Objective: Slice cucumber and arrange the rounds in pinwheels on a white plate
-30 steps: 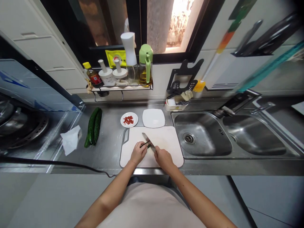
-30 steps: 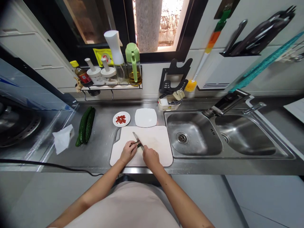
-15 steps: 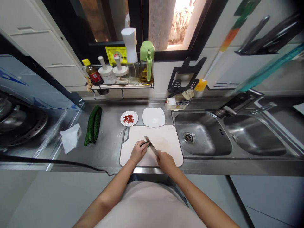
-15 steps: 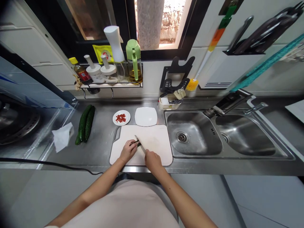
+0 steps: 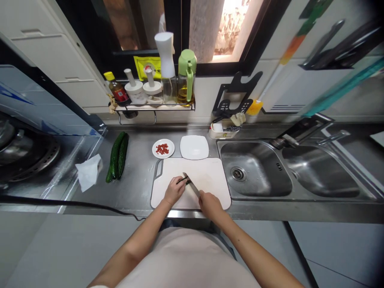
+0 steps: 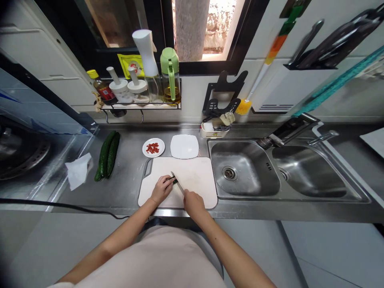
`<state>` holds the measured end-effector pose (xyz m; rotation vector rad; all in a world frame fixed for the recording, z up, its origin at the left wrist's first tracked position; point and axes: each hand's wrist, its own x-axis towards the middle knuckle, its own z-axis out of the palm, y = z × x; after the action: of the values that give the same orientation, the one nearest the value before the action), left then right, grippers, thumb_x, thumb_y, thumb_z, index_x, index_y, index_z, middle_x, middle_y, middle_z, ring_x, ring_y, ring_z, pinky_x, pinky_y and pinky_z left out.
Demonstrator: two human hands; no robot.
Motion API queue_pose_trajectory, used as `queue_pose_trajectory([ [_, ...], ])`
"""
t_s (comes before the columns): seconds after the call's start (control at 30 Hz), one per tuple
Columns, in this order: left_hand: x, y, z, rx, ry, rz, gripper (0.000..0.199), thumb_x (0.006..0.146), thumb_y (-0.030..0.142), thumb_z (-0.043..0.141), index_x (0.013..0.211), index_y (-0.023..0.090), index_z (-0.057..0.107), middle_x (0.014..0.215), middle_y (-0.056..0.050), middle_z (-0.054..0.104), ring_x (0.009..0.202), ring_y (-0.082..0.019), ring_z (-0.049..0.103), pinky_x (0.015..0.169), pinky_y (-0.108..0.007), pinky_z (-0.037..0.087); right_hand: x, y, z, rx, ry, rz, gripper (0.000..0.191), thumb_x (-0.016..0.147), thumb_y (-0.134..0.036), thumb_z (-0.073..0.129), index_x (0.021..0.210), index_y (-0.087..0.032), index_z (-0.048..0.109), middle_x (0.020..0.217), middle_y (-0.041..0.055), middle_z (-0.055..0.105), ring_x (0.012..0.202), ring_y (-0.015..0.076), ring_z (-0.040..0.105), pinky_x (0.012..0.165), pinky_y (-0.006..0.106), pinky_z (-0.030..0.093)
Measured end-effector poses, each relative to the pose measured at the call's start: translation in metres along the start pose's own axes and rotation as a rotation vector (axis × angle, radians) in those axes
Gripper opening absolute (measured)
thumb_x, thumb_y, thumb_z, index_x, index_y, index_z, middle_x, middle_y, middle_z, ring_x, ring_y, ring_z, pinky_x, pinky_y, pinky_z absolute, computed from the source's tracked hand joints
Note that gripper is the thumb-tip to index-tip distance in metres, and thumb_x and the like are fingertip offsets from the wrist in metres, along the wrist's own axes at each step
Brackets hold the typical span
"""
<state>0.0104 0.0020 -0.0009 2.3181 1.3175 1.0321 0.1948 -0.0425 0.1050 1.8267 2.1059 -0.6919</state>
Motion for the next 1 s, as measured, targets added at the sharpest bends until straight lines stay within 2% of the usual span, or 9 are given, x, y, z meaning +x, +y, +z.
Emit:
queue_pose_trajectory([
  [0.37, -0.001, -0.001, 0.0, -0.001, -0.028, -0.023, 0.028, 0.09, 0.023, 0.047, 0.113, 0.023, 0.062, 0.103, -0.008, 0.059, 0.098, -0.019, 0.054, 0.085, -0.037, 0.049, 0.02, -0.009, -0.003, -0.002, 0.032, -0.018, 0.024, 0.091, -0.019, 0.035, 0.106, -0.015, 0.054, 0.092, 0.0132, 0.067, 0.088, 0.0223, 0.064, 0.068, 0.028, 0.038],
  [0.7, -0.001, -0.002, 0.002, 0.032, -0.027, -0.039, 0.025, 0.089, 0.023, 0.05, 0.11, 0.024, 0.063, 0.104, -0.008, 0.06, 0.099, -0.018, 0.055, 0.085, -0.035, 0.047, 0.009, -0.003, -0.001, 0.008, -0.033, -0.006, 0.026, 0.092, -0.021, 0.035, 0.108, -0.015, 0.055, 0.094, 0.0138, 0.067, 0.089, 0.0224, 0.064, 0.07, 0.028, 0.039],
  [1.0, -0.001, 0.001, -0.001, 0.093, -0.052, -0.078, 0.024, 0.09, 0.025, 0.048, 0.109, 0.022, 0.064, 0.102, -0.007, 0.061, 0.096, -0.018, 0.055, 0.086, -0.036, 0.041, 0.027, -0.012, -0.005, 0.029, -0.014, -0.01, 0.026, 0.09, -0.017, 0.035, 0.107, -0.013, 0.056, 0.095, 0.0138, 0.067, 0.092, 0.0212, 0.063, 0.072, 0.028, 0.04],
])
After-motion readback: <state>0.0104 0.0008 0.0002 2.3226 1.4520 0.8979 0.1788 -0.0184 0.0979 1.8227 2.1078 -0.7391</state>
